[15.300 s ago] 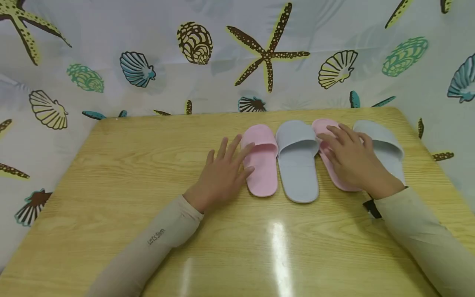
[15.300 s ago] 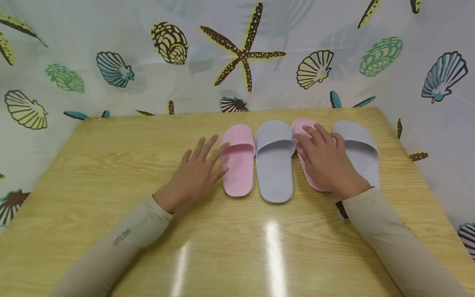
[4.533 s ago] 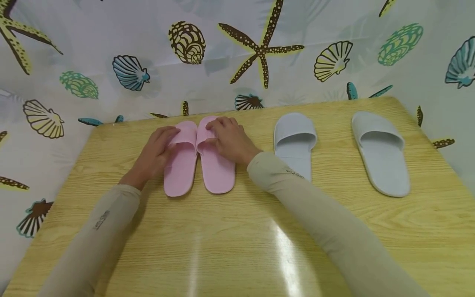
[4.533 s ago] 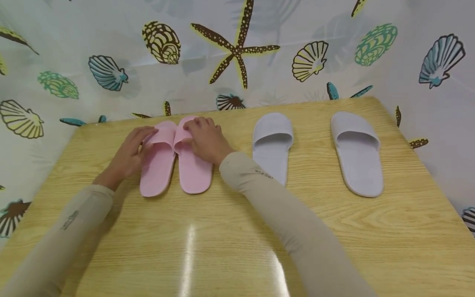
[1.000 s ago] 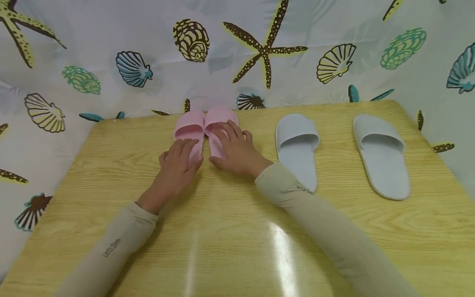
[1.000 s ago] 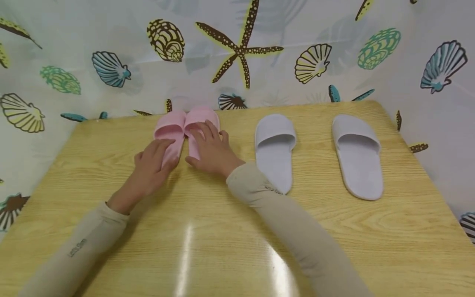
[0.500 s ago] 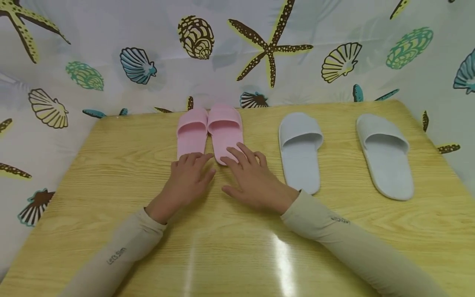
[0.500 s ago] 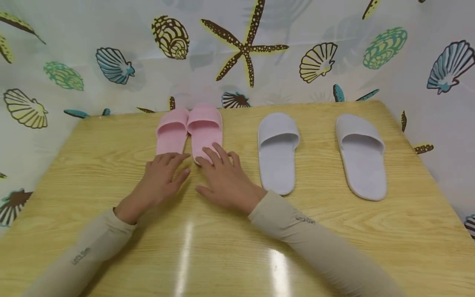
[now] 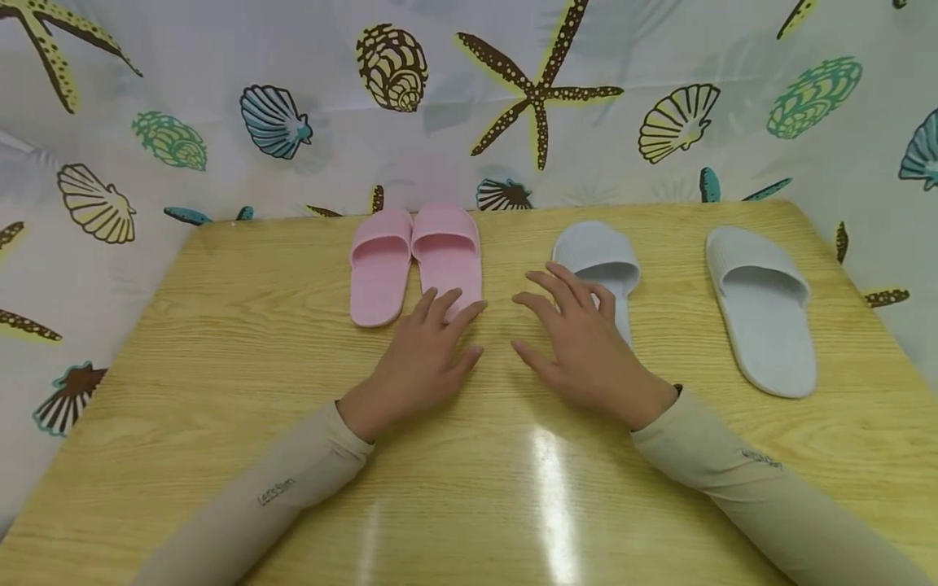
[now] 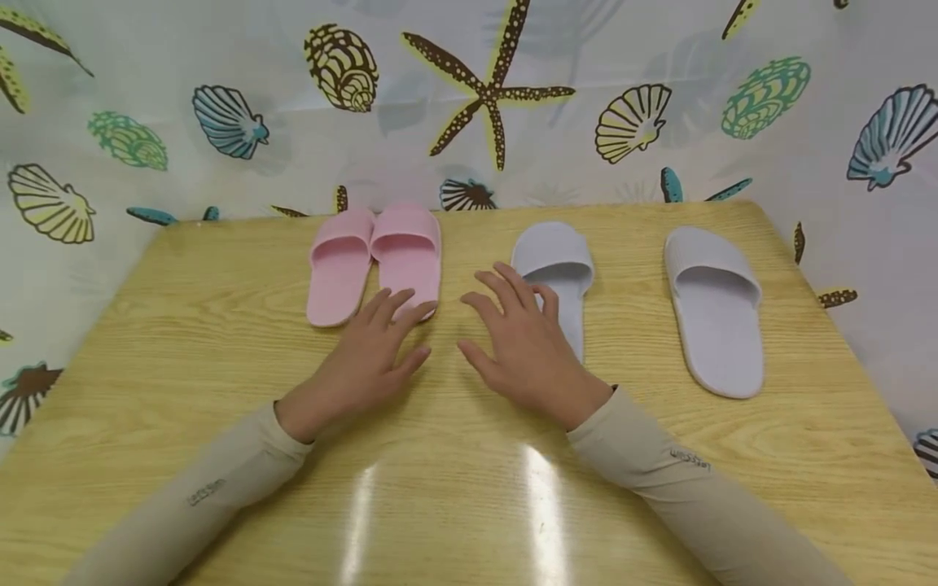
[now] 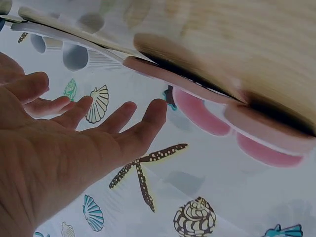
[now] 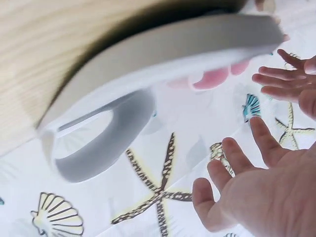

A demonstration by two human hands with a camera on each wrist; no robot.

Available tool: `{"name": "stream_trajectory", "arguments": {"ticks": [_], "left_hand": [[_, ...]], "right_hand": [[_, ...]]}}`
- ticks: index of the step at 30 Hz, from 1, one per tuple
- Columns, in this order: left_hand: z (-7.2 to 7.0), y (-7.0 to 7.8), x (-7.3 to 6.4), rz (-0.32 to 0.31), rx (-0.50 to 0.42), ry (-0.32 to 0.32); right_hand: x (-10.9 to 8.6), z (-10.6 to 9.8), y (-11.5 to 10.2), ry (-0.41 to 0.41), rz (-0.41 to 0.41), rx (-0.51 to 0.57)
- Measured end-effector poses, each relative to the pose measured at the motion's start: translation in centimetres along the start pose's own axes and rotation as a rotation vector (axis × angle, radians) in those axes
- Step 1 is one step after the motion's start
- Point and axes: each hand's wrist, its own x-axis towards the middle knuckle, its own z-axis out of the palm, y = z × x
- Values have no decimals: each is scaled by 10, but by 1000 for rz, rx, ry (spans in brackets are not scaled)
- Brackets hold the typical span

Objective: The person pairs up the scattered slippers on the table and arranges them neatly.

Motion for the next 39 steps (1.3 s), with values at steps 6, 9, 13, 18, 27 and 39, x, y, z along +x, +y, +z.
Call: {"name": "stream_trajectory", "arguments": {"ticks": [6,9,13,18,27,39], "left_hand": [[4,15,17,3,-13,-5],[6,18,25,-2,3,-13],[9,21,36,-5,-3,-3],[12,27,53,-11,-26,-20],[13,40,79,25,-25,-60],[15,49,102,168,-50,-90]], "right_hand": [[0,-9,30,68,50,-23],[0,-17,49,78,95,-30],[-2,-30,77,90,164,-26],[-9,-56,110,49,188,32],[-19,-98,159,-141,212,23],[-43,-118,216,-285,352,-30]]}}
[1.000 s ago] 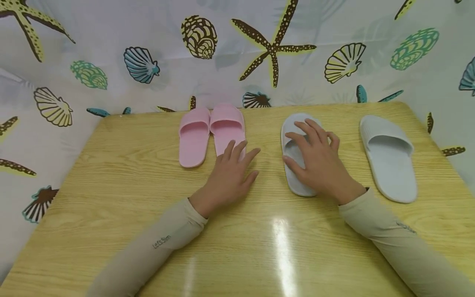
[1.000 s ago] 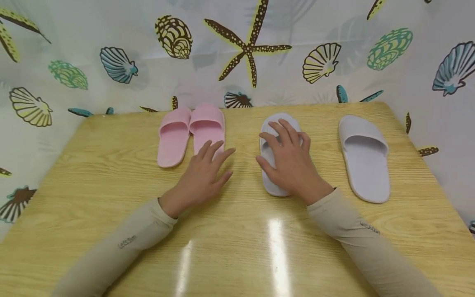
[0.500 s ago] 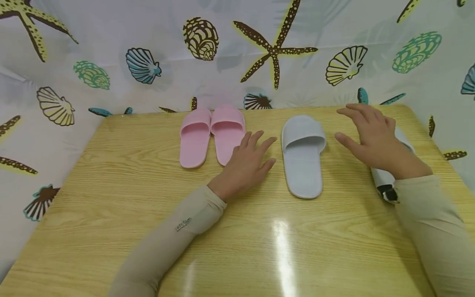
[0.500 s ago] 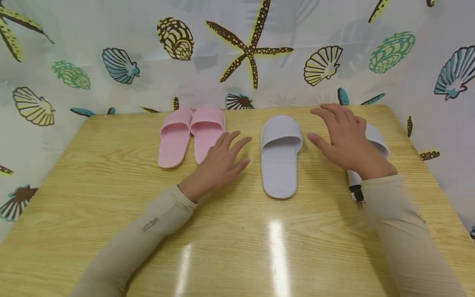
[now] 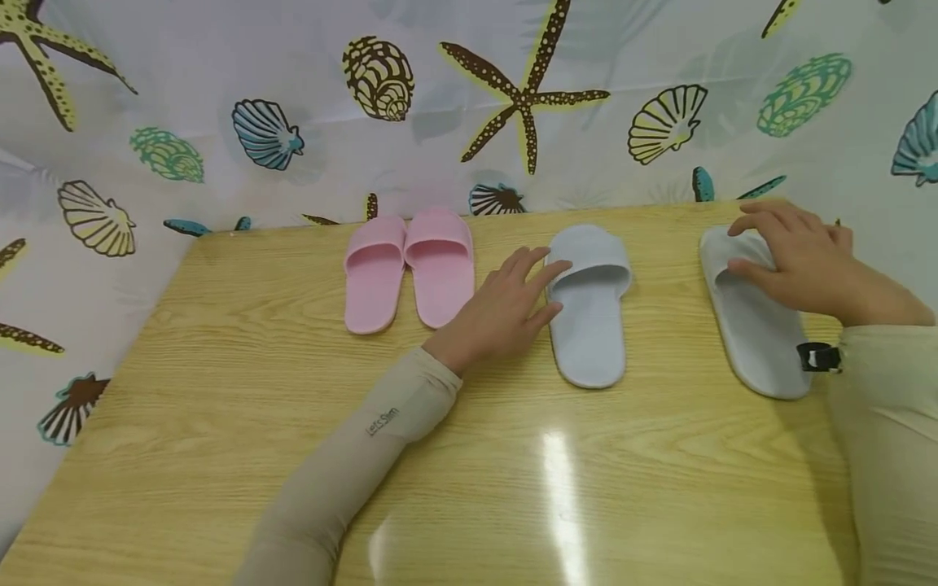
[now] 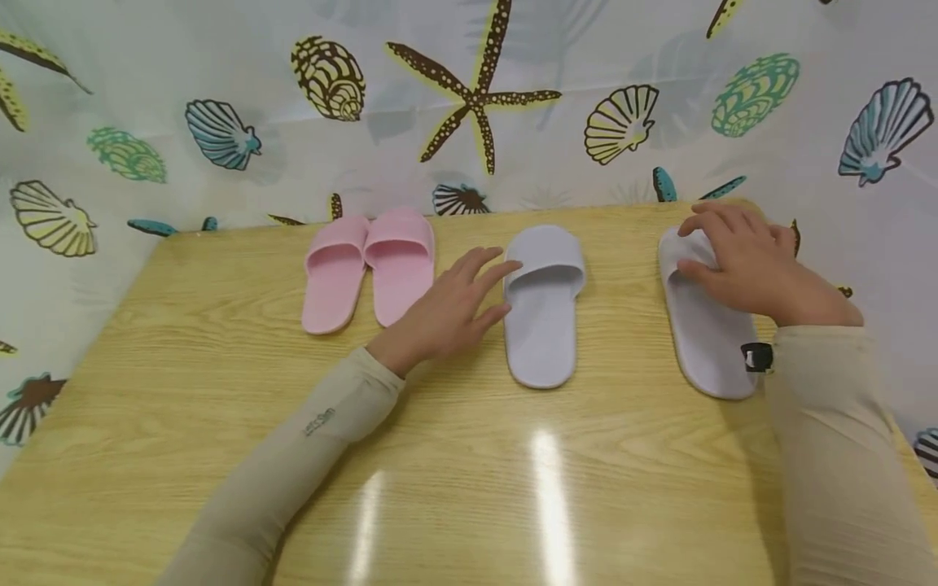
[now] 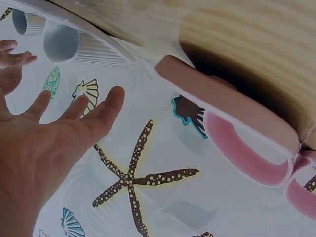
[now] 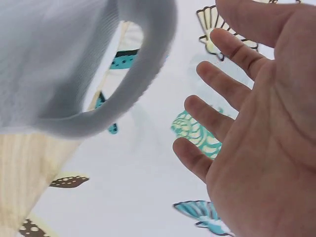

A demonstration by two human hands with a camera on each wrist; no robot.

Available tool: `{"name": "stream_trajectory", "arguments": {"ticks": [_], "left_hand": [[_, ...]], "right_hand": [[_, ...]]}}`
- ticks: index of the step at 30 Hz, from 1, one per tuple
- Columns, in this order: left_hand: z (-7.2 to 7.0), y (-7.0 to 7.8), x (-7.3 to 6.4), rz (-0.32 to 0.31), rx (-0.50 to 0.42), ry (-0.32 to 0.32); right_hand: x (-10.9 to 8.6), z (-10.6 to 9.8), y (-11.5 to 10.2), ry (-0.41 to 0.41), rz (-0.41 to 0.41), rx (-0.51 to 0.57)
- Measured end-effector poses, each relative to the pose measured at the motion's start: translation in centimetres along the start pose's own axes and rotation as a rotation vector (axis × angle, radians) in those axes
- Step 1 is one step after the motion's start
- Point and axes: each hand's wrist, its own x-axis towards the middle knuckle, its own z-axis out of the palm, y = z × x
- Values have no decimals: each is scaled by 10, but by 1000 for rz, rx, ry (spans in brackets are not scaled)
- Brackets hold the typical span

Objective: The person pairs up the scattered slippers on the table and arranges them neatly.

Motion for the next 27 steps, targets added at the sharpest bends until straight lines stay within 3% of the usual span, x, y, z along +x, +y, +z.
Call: {"name": "stream_trajectory", "arguments": {"ticks": [6,16,23,27], "left_hand": [[-1,-3,14,-4,-17,12],[3,-6,53,-22,-38,-4],[10,-4,71,49,-160,-2],[15,-4,73,34,-175,-11]], "right_hand": [[6,5,14,-45,29,40],[11,13,27,-144,70,100],[8,15,30,-130,50,161],[9,18,29,-121,17,178]]}}
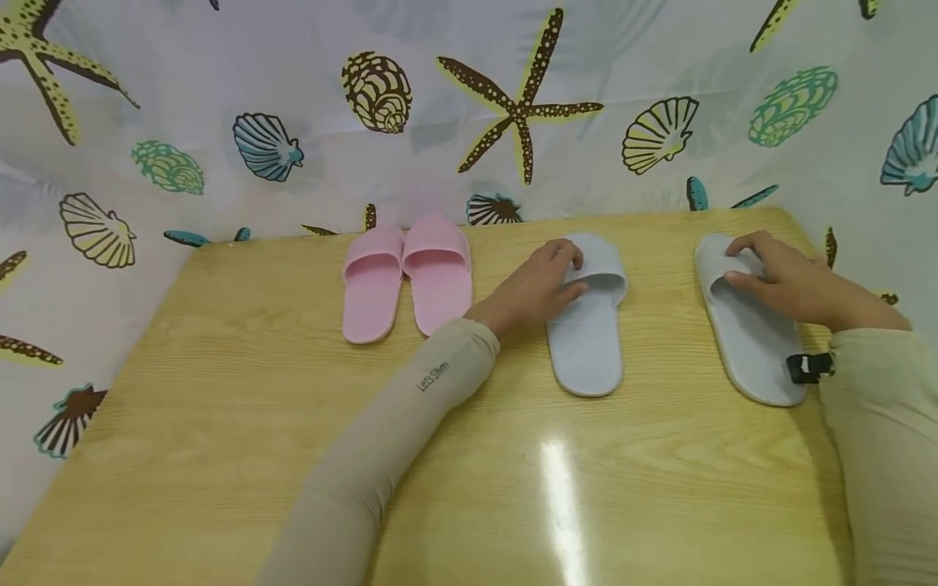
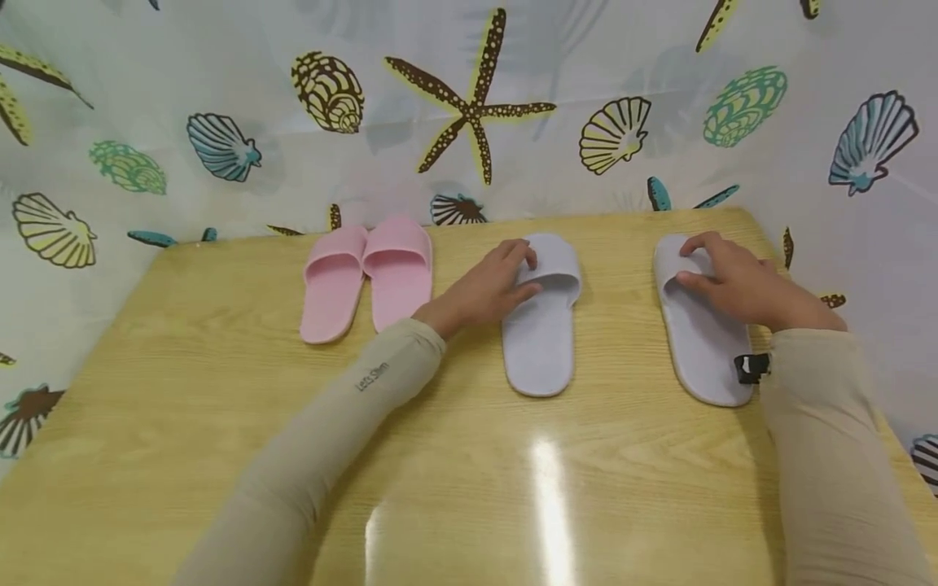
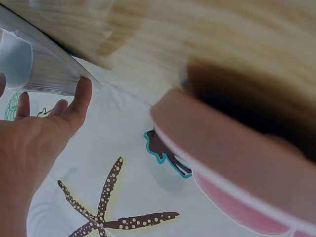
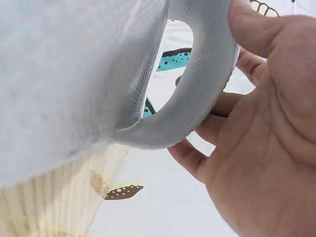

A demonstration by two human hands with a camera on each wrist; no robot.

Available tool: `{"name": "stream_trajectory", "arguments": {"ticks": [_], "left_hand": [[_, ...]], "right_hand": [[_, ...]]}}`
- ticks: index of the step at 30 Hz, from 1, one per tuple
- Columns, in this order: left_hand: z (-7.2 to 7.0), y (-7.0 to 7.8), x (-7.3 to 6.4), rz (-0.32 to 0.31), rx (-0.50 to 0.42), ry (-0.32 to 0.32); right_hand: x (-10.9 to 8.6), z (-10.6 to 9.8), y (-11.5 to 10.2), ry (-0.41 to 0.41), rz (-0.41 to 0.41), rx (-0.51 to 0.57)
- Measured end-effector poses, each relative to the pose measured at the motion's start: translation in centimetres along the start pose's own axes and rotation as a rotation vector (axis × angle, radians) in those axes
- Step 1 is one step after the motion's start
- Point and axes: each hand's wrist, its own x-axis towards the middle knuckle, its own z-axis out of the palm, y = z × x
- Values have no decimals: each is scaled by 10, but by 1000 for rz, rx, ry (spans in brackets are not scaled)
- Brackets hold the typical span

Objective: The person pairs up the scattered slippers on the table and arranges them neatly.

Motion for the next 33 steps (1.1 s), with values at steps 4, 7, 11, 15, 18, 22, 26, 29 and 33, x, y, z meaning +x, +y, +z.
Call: {"name": "stream_trajectory", "arguments": {"ticks": [4,7,11,15,18,22,26,29,33], "left_hand": [[2,1,4,-21,-16,-3],[0,-2,6,-10,-26,-9],[-2,-5,9,3,-20,-24],[-3,-6,8,13,-9,-27],[-2,-6,6,27,1,-26],[-2,-4,6,41,14,-34],[-2,-4,5,45,19,-48],[-1,-4,4,51,24,-55],[-2,-3,2,54,19,-51]], "right_hand": [[-3,-2,2,-24,46,-25],[0,-4,1,-40,70,-31],[1,-4,1,-14,44,-16],[1,-1,1,27,-18,-9],[1,0,0,42,-50,-10],[1,3,-5,57,-81,-2],[4,5,-10,49,-75,6],[5,6,-14,33,-44,0],[6,5,-18,7,-17,-16]]}}
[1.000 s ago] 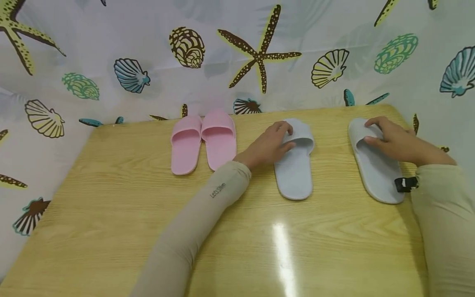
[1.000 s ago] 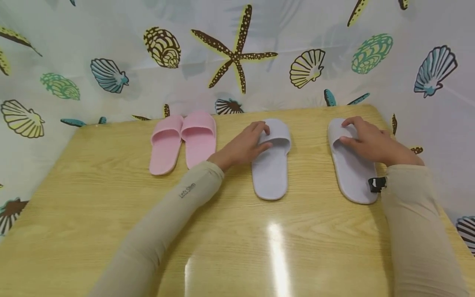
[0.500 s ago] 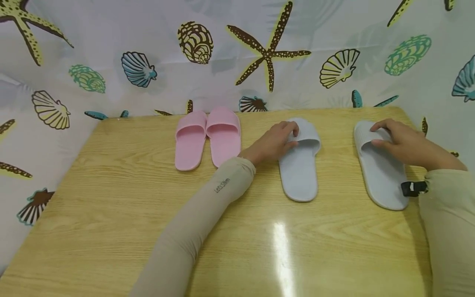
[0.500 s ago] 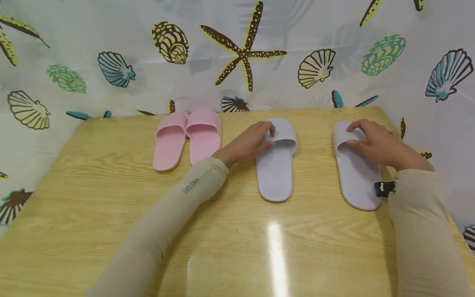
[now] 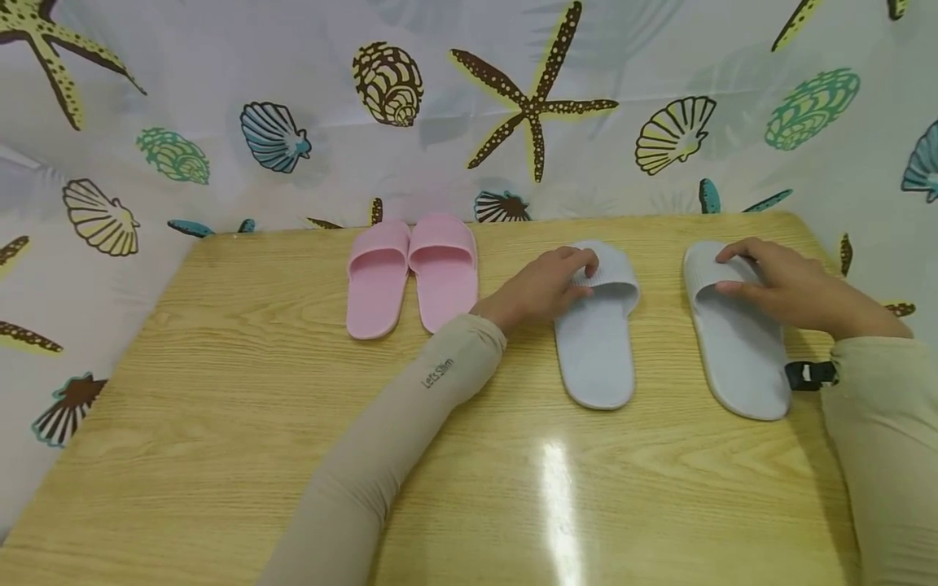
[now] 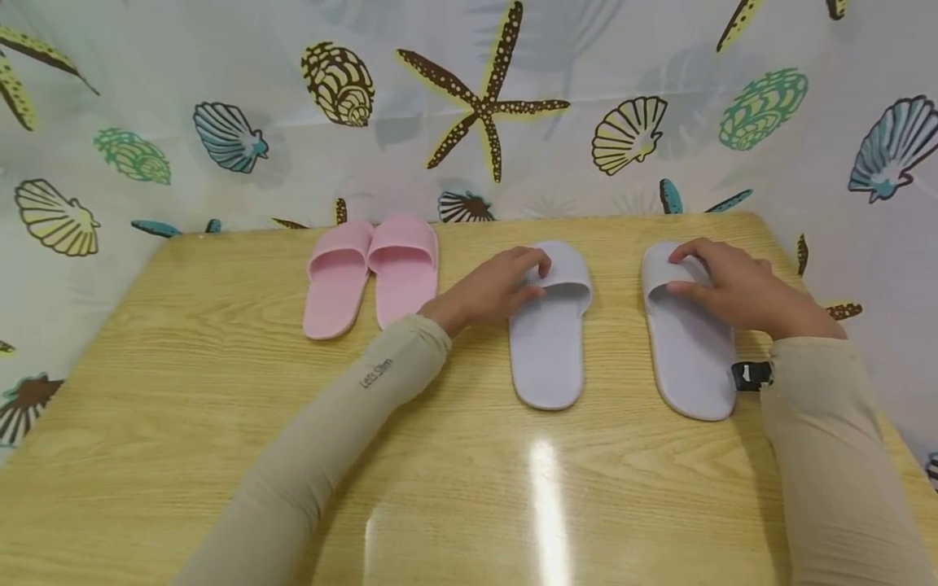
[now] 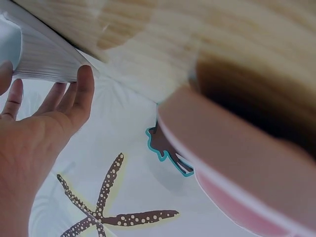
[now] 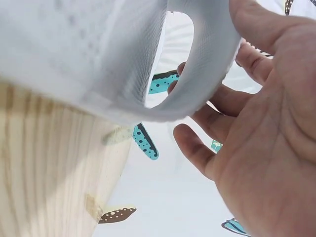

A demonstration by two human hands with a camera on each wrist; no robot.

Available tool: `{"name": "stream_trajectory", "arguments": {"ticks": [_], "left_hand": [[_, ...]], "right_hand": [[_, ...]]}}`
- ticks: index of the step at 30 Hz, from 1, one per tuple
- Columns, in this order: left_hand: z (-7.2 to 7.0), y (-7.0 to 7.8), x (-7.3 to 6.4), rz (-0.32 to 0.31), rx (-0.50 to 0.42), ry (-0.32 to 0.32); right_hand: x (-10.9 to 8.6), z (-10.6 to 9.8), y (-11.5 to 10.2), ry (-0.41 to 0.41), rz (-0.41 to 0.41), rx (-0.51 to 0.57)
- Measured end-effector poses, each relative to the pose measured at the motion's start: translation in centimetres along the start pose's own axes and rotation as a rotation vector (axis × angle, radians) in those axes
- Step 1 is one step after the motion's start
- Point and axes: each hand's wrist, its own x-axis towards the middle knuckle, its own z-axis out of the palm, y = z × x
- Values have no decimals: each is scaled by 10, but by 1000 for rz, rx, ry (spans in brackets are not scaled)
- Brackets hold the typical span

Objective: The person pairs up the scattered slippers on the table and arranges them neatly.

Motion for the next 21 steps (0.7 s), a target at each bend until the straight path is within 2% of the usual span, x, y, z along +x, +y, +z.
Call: {"name": "stream_trajectory", "arguments": {"ticks": [9,16,21], "left_hand": [[-2,4,-2,-22,-8,-23],[-4,7,1,-44,-15,-52],[-3,6,0,-40,-4,-39]], "right_hand": [[-8,-4,12,-70,35,64],[-9,-2,17,-26,-16,91],[-5,0,15,-54,11,111]]}}
